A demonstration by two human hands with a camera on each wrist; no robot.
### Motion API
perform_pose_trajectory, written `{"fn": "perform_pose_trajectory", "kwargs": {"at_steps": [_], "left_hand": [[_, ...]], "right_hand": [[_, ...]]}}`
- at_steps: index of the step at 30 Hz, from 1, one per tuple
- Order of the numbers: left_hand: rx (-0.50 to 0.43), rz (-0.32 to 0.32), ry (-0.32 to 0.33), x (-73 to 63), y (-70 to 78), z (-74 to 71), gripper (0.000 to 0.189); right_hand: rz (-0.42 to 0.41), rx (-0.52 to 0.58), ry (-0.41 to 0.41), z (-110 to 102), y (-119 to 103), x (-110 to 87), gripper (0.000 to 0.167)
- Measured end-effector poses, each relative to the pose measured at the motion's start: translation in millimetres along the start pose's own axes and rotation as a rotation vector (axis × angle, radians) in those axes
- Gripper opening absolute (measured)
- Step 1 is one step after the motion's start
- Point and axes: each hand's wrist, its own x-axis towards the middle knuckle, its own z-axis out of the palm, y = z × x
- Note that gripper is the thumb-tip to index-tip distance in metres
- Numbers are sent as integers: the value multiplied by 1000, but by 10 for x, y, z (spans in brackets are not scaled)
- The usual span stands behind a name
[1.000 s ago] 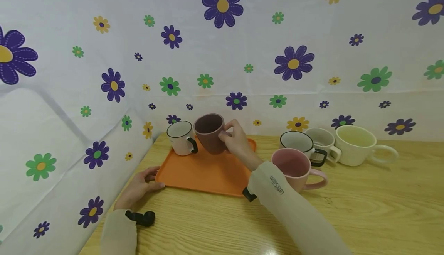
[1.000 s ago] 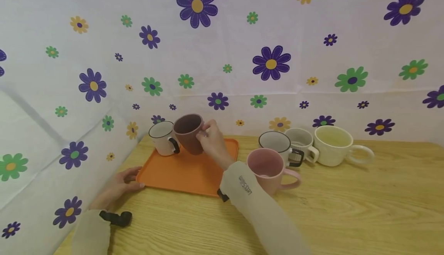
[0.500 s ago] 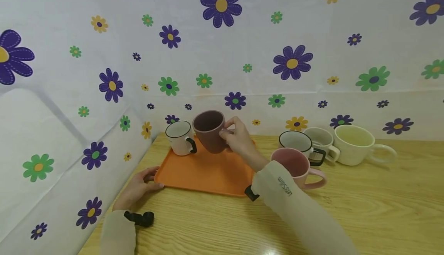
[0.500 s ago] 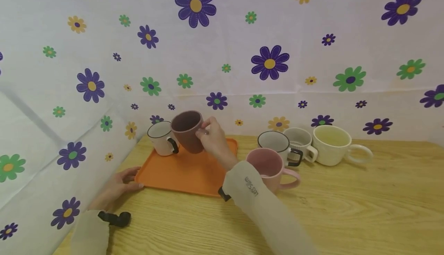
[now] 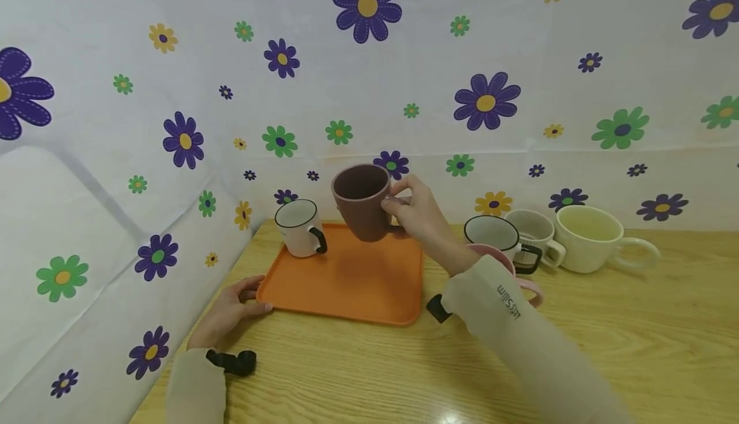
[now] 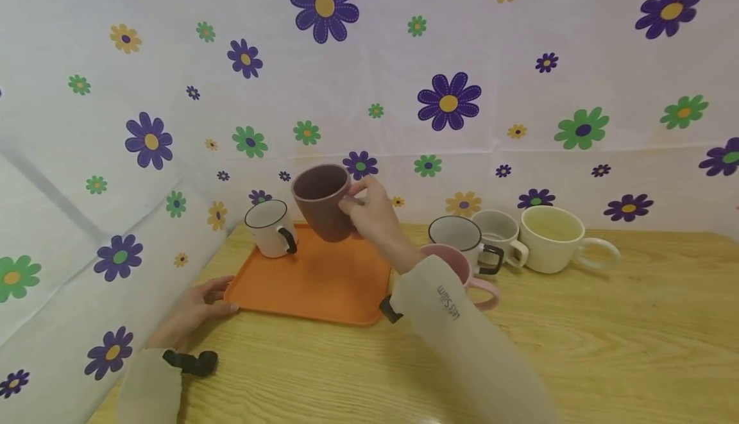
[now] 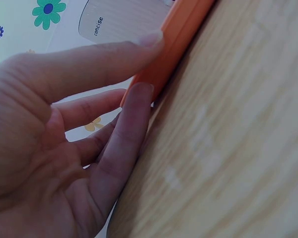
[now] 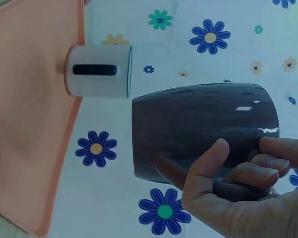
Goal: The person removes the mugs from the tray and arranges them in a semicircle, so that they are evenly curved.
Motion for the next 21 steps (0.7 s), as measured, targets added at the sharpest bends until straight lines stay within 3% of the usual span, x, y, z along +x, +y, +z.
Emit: {"fn": "perform_pose_trajectory", "kwargs": {"at_steps": [5, 21], "left_hand": [[-2, -17, 1, -10, 3, 3, 75], [-2, 31, -16, -34, 20, -14, 74]], "right_hand": [[-2, 2, -14, -137, -90, -39, 18], [-41, -23, 33, -602, -142, -165, 19]]}}
